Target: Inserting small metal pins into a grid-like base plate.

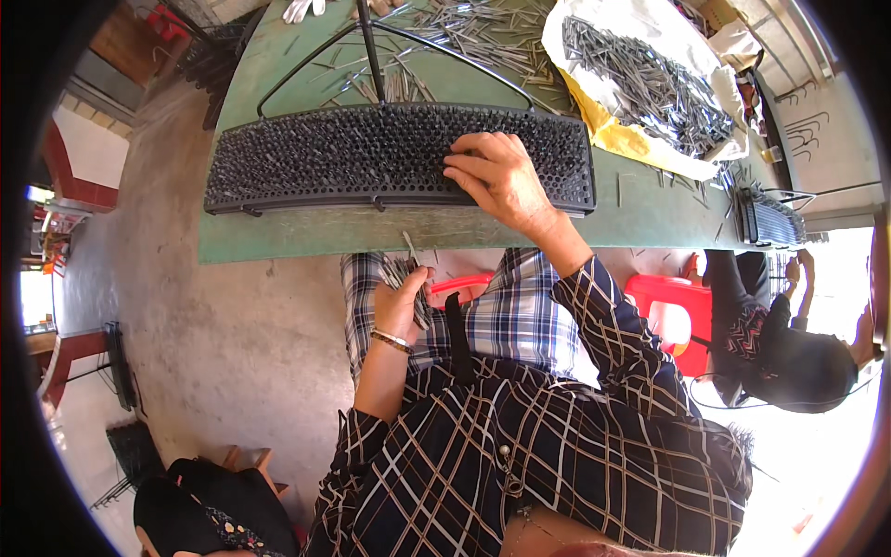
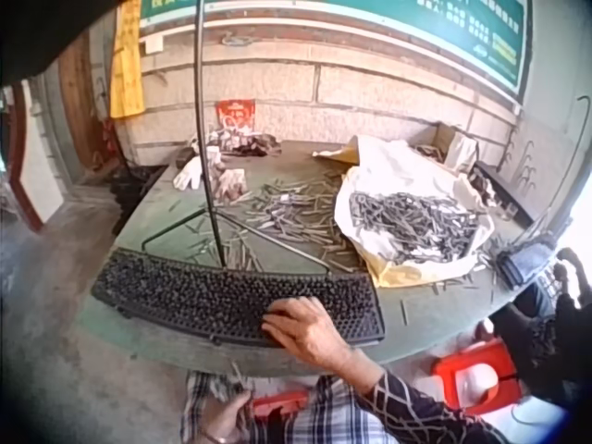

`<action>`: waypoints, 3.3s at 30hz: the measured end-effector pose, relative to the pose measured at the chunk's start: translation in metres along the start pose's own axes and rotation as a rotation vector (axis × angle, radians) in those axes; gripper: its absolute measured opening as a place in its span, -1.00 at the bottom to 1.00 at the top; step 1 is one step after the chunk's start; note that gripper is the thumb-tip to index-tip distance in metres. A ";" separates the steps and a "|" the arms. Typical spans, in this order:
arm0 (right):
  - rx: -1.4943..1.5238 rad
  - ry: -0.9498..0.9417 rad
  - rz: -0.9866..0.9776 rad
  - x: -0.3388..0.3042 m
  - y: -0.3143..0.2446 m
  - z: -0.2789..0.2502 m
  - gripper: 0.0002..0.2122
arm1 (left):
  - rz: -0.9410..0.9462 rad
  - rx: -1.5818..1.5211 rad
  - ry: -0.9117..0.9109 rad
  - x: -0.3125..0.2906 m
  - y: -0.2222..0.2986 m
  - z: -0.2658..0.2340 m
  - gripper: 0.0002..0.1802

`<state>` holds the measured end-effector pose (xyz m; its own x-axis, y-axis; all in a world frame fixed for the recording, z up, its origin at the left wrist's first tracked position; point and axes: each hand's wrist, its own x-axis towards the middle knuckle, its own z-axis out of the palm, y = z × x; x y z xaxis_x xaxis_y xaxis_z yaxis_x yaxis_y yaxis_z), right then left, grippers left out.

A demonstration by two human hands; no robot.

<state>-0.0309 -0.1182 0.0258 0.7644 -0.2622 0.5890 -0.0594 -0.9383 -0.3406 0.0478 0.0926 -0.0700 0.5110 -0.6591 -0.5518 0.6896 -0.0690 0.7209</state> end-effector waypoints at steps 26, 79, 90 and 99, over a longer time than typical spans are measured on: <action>-0.093 0.040 0.081 -0.008 -0.004 0.009 -0.83 | 0.067 0.051 -0.243 -0.032 0.030 0.030 -0.76; 0.944 -0.042 0.927 -0.042 -0.026 -0.035 -0.80 | -0.054 -0.058 -0.253 -0.026 0.033 0.070 -0.76; 0.086 0.247 0.387 -0.029 0.018 -0.007 -0.82 | -0.212 -0.113 -0.364 -0.028 0.031 0.067 -0.75; -0.238 0.210 0.151 -0.024 0.011 -0.012 -0.85 | -0.140 -0.111 -0.396 -0.024 0.032 0.063 -0.70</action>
<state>-0.0575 -0.1250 0.0161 0.5884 -0.4191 0.6914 -0.3281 -0.9054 -0.2696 0.0247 0.0591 -0.0073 0.1874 -0.8869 -0.4223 0.8004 -0.1113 0.5891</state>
